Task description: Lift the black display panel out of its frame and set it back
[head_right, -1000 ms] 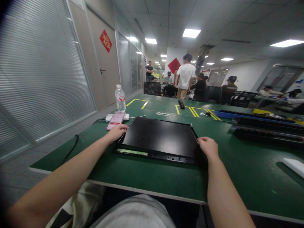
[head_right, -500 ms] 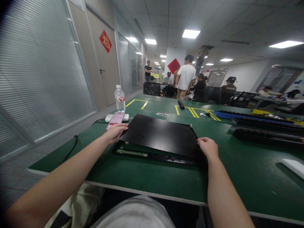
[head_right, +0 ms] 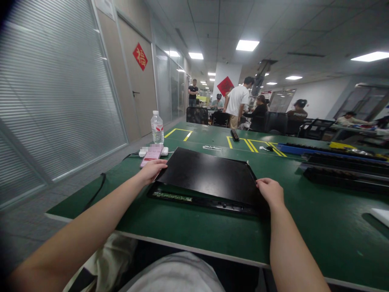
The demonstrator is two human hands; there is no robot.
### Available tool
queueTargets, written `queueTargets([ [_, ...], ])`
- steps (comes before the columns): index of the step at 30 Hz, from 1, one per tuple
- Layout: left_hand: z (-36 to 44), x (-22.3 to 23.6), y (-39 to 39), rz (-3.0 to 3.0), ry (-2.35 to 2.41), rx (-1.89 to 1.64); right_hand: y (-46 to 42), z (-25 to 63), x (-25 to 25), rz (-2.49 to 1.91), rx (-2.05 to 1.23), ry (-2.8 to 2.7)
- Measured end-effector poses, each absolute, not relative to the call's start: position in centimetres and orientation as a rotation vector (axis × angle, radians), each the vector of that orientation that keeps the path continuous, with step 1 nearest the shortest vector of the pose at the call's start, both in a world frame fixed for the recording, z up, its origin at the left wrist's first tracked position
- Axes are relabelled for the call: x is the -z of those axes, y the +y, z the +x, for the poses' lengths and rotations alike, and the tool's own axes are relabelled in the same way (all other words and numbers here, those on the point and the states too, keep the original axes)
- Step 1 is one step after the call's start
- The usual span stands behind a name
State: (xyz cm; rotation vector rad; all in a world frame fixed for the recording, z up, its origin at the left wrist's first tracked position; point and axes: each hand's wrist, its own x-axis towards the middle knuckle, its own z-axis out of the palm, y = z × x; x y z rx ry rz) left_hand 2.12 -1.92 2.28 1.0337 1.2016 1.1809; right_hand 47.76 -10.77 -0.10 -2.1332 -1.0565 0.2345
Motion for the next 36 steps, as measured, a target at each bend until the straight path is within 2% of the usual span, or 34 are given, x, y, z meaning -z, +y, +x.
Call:
queueTargets([
  [7, 1.5, -1.8, -1.4, 1.321, 1.327, -1.246, -11.0, 47.4, -0.4, -2.17, -0.258, -1.042],
  [16, 0.9, -1.8, -1.6, 1.715, 1.529, -1.164, -10.7, 47.8, 0.0, -2.175, -0.242, -1.047],
  [25, 1.0, -1.3, -0.9, 2.173, 1.724, -0.724, -11.0, 47.4, -0.4, -2.18, -0.242, -1.07],
  [36, 0.8, -1.1, -0.8, 2.341, 1.677, -0.651, -10.9, 47.5, -0.4, -2.17, -0.245, -1.057],
])
